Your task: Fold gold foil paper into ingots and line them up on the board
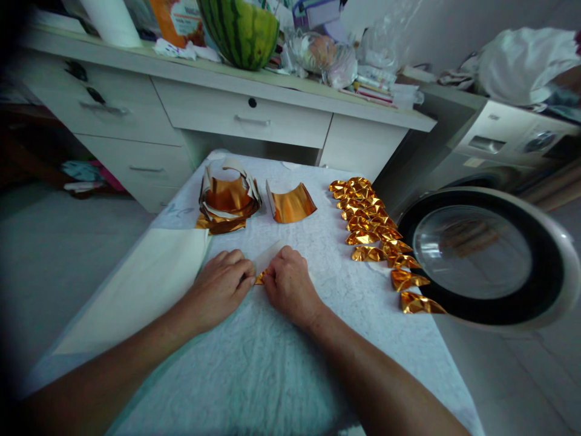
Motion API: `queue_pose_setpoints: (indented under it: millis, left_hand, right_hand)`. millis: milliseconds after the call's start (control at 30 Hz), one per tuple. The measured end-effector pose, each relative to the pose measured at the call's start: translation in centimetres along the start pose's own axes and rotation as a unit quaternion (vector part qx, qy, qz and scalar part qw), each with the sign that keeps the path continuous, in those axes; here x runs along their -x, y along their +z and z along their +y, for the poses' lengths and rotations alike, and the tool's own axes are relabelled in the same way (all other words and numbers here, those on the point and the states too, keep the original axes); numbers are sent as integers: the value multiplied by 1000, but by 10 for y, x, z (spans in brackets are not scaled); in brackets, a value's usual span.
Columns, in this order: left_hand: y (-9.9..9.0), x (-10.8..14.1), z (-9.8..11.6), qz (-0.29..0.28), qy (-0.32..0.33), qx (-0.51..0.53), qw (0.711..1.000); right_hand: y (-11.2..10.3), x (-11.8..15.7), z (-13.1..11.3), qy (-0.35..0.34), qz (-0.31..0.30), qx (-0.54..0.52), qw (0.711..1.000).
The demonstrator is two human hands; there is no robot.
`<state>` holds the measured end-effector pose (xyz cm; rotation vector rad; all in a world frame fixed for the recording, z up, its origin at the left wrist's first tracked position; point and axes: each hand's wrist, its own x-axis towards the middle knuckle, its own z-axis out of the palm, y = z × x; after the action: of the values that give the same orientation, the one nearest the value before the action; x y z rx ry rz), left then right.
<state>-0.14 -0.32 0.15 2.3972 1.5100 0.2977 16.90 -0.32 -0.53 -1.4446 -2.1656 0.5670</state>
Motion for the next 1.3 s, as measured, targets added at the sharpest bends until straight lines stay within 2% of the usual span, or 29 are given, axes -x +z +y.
queue_pose_setpoints:
  millis: [233,400,567,833,1300]
  left_hand:
    - [1,0,0,4,-3,1,1000]
    - [1,1,-2,17,1,51,999]
    - [0,1,-2,3,-3,79,997]
    - [0,-1,-2,-4,-13,85,996]
    - [0,-1,-3,-11,-17,87,996]
  right_hand:
    - [0,-1,0,1,-2,7,1000]
    - [-3,-1,-3,6,-4,7,1000]
    - [-5,0,-4,1,-25,11,1000]
    - [2,2,-1,4,-5,43,999]
    - [-2,-1,-8,26,-27,53,998]
